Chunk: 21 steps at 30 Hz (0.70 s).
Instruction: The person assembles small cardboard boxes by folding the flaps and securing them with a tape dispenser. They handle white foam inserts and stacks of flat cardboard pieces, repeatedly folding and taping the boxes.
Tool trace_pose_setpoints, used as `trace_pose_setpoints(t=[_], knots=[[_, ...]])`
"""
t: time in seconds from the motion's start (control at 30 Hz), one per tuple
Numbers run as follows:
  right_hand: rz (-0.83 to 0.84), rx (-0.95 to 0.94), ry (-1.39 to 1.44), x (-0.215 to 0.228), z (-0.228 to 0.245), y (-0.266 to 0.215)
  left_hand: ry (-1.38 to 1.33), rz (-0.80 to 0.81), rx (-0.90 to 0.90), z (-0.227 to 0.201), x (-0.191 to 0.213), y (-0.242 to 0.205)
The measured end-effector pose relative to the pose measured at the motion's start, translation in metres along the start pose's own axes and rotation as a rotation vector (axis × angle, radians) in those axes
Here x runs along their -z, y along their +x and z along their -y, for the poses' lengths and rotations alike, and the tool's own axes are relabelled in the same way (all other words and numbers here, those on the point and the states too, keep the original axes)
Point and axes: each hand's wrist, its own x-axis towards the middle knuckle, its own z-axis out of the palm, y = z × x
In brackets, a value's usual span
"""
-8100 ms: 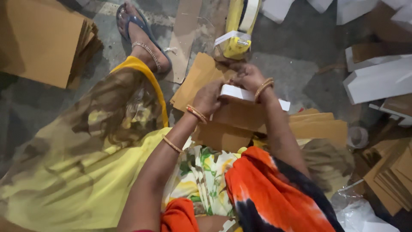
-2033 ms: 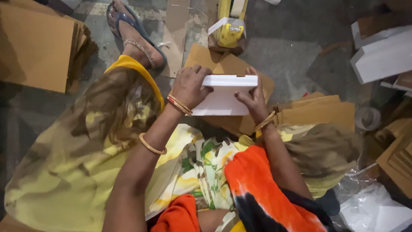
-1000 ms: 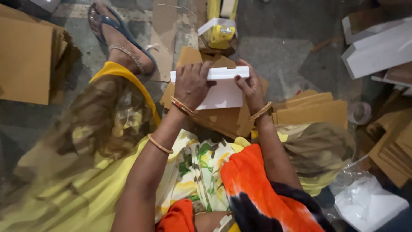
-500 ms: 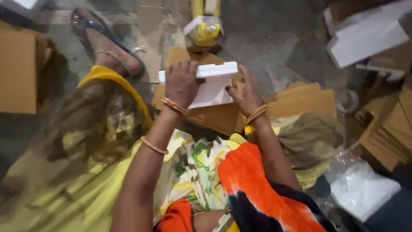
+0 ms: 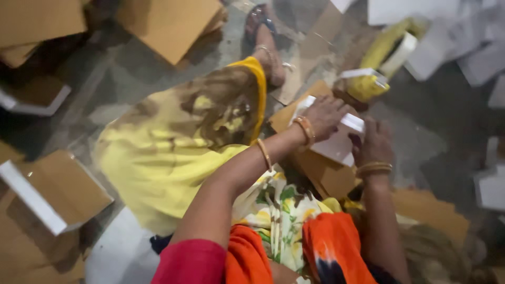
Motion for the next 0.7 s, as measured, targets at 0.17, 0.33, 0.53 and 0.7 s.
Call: trace_pose_setpoints(t=[0.17,0.33,0.53,0.7], knots=[[0.009,-0.074,-0.026,0.001,0.005,-0.004,0.059,0.364,0.057,0.042,0.067,0.010],[-0.022,-0.054,-0.015,-0.004,0.005,-0.007,0.185,0.649,0.253,0.159,0.185,-0.034],[-0.051,-0.015,-0.043,-0.007,0.002,-0.009,0.098,0.626,0.654,0.238,0.282,-0.176],[-0.034,-0.020,-0.080,-0.023,-0.007,-0.004,-0.523,0.340,0.661,0.228,0.231,-0.278]])
